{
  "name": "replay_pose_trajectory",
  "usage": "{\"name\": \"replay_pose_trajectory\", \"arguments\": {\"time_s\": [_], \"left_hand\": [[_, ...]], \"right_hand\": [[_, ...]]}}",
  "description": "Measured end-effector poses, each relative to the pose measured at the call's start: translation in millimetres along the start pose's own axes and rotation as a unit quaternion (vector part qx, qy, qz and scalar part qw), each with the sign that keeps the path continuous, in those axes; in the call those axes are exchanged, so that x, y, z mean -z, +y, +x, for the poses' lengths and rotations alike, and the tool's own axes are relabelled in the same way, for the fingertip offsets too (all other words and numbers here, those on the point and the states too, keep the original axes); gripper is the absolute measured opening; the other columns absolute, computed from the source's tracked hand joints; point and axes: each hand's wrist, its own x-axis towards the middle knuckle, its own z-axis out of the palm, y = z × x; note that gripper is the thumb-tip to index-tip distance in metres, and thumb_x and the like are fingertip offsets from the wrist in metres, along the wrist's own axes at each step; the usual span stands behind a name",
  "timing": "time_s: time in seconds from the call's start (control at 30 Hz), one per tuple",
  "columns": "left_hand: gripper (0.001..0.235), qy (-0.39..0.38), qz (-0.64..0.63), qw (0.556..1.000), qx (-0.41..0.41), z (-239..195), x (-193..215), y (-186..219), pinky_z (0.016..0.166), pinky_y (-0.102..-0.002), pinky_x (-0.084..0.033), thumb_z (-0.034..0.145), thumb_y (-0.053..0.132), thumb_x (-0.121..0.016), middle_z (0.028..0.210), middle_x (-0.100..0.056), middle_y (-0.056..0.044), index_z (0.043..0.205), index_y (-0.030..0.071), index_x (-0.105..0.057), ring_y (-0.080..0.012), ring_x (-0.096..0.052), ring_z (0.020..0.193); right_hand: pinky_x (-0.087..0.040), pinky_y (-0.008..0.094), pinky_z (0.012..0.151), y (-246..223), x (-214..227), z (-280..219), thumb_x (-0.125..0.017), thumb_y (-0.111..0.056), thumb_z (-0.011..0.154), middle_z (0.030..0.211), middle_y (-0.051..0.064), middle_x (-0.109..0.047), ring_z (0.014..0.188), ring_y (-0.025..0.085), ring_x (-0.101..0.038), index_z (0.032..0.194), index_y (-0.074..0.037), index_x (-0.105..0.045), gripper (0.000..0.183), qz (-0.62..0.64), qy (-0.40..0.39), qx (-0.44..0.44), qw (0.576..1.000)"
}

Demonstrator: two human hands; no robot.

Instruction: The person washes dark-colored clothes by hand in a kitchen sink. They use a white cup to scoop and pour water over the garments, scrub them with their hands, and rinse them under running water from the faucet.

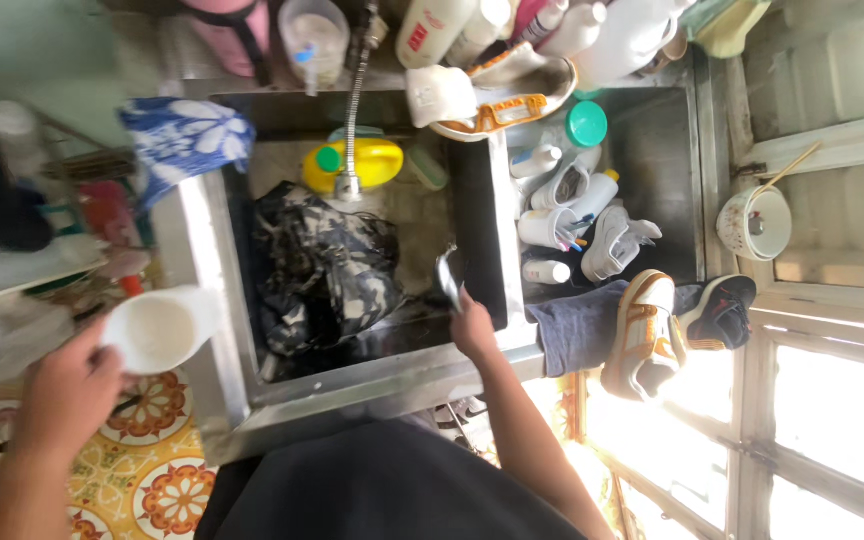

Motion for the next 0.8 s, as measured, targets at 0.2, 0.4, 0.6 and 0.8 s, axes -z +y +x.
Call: {"name": "replay_pose_trajectory", "arguments": {"time_s": [0.2,0.4,0.6,0.8], "left_hand": [[0.048,-0.037,-0.180,0.982,-0.045,-17,-2,20,0.072,-0.038,-0.061,0.099,0.003,-0.053,0.091,-0.078,-0.016,0.144,0.012,-0.063,-0.0211,-0.075,0.072],[0.045,-0.004,-0.245,0.967,-0.061,-43,-40,9,0.062,-0.033,-0.063,0.099,0.004,-0.054,0.087,-0.076,-0.012,0.144,0.008,-0.058,-0.0180,-0.074,0.066],[0.046,0.034,-0.279,0.952,-0.122,-83,-58,7,0.058,-0.035,-0.061,0.095,0.002,-0.055,0.073,-0.073,-0.013,0.140,0.008,-0.062,-0.0180,-0.073,0.058],[0.050,-0.018,-0.352,0.932,-0.081,-104,-47,12,0.056,-0.035,-0.056,0.096,0.001,-0.048,0.064,-0.068,-0.013,0.145,0.008,-0.056,-0.0175,-0.067,0.054]], "right_hand": [[-0.055,0.043,0.077,-51,31,-107,-0.074,-0.010,0.087,0.100,0.022,-0.068,0.086,0.037,-0.068,0.115,-0.001,-0.073,0.029,0.010,0.188,0.145,0.971],[-0.063,0.030,0.074,-148,31,-191,-0.076,-0.005,0.090,0.099,0.014,-0.078,0.083,0.018,-0.078,0.115,0.002,-0.069,0.027,0.264,0.175,0.102,0.943],[-0.066,0.030,0.077,-225,8,-242,-0.072,-0.004,0.094,0.110,0.013,-0.077,0.087,0.019,-0.078,0.109,0.006,-0.063,0.020,0.319,0.108,0.259,0.905],[-0.060,0.036,0.080,-272,-25,-247,-0.079,-0.005,0.090,0.105,0.014,-0.075,0.092,0.027,-0.076,0.111,-0.001,-0.070,0.023,0.099,0.069,0.458,0.881]]}}
